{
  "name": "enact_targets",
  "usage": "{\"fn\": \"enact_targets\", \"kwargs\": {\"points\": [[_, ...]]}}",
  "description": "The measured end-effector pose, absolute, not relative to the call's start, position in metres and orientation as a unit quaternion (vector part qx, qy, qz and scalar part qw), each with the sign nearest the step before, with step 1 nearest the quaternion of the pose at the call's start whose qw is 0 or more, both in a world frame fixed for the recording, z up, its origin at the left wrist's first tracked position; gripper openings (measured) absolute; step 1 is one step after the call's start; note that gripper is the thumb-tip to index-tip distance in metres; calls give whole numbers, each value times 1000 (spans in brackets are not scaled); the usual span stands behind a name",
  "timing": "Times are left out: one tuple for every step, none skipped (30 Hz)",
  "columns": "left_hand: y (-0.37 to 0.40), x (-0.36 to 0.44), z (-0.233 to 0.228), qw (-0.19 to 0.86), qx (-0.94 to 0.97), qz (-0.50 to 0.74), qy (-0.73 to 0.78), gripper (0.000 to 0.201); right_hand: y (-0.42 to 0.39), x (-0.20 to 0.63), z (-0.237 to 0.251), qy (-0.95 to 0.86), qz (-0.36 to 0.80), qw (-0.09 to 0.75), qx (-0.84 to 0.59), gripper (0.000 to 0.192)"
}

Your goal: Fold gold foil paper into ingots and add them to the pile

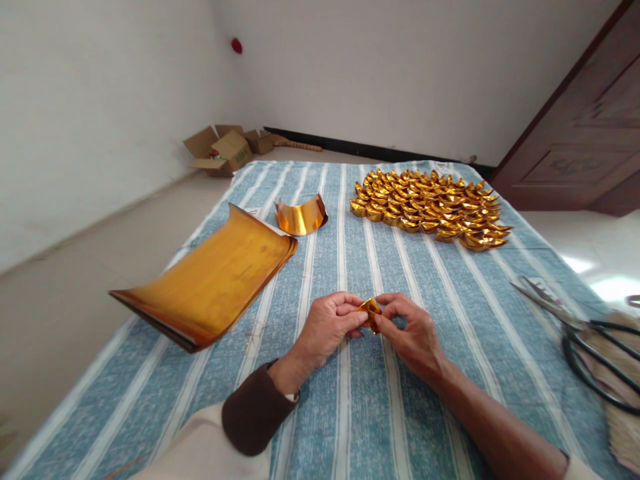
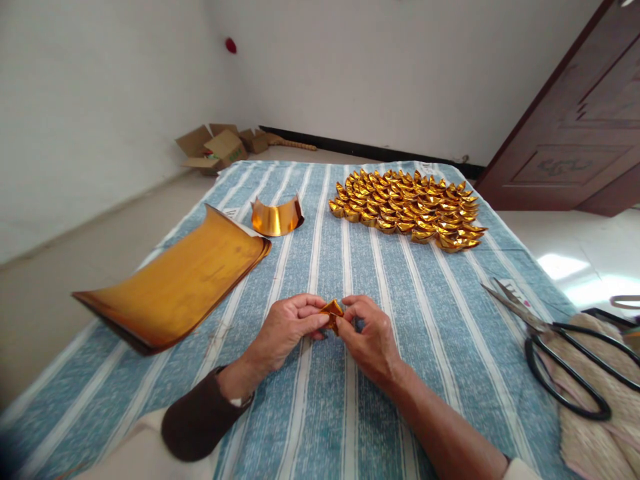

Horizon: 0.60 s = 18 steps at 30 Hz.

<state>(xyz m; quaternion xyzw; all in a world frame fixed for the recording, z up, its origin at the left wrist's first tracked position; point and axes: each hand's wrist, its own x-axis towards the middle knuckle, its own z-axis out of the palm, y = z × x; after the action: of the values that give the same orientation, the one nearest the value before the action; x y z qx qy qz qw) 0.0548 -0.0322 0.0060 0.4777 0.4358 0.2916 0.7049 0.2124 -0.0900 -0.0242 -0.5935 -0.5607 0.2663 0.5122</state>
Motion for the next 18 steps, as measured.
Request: {"fn": "enact_targets", "kwargs": {"points": [[-33, 55, 6, 706, 475, 292, 437, 24, -90, 212, -24, -558, 266, 513, -596, 24], [-33, 55, 6, 706, 473, 292, 439, 24, -90, 212, -24, -555, 265, 515, -597, 24], [-34, 55, 6, 705, 472, 292, 441, 24, -90, 212, -24, -552, 263, 517, -599, 24], [-34, 56, 6, 705, 471, 293, 442, 24, -90, 211, -24, -550, 261, 520, -599, 25], [-35, 56, 6, 704, 471, 294, 443, 24, -90, 211, -24, -548, 257, 523, -600, 25], [-35, 56, 6, 703, 472, 295, 444, 24, -90, 211, -24, -547, 254, 525, -600, 25], [-35, 56, 6, 702, 472, 296, 444, 24, -90, 211, -24, -547, 251, 528, -600, 24], [-36, 57, 6, 701, 472, 297, 444, 24, -90, 210, -24, -546, 248, 529, -600, 24], [-36, 57, 6, 700, 473, 297, 444, 24, -90, 210, -24, -546, 247, 529, -601, 24], [-36, 57, 6, 699, 475, 297, 444, 24, -90, 210, -24, -545, 246, 529, -602, 24], [-36, 57, 6, 698, 478, 296, 443, 24, -90, 210, -24, -545, 245, 528, -603, 25], [-37, 57, 5, 697, 481, 295, 443, 24, -90, 210, -23, -545, 244, 528, -604, 25], [-37, 57, 5, 695, 485, 295, 442, 24, -90, 210, -23, -546, 243, 527, -604, 25], [-37, 57, 5, 693, 488, 294, 442, 24, -90, 210, -22, -548, 241, 526, -604, 25], [-37, 57, 5, 691, 490, 294, 442, 24, -90, 209, -22, -550, 239, 526, -603, 25], [-37, 56, 5, 690, 491, 295, 442, 24, -90, 209, -22, -552, 237, 526, -602, 25], [-37, 57, 5, 690, 491, 295, 442, 24, -90, 209, -21, -554, 235, 526, -601, 25], [-37, 57, 5, 689, 492, 295, 442, 23, -90, 209, -21, -556, 233, 526, -601, 25]]}}
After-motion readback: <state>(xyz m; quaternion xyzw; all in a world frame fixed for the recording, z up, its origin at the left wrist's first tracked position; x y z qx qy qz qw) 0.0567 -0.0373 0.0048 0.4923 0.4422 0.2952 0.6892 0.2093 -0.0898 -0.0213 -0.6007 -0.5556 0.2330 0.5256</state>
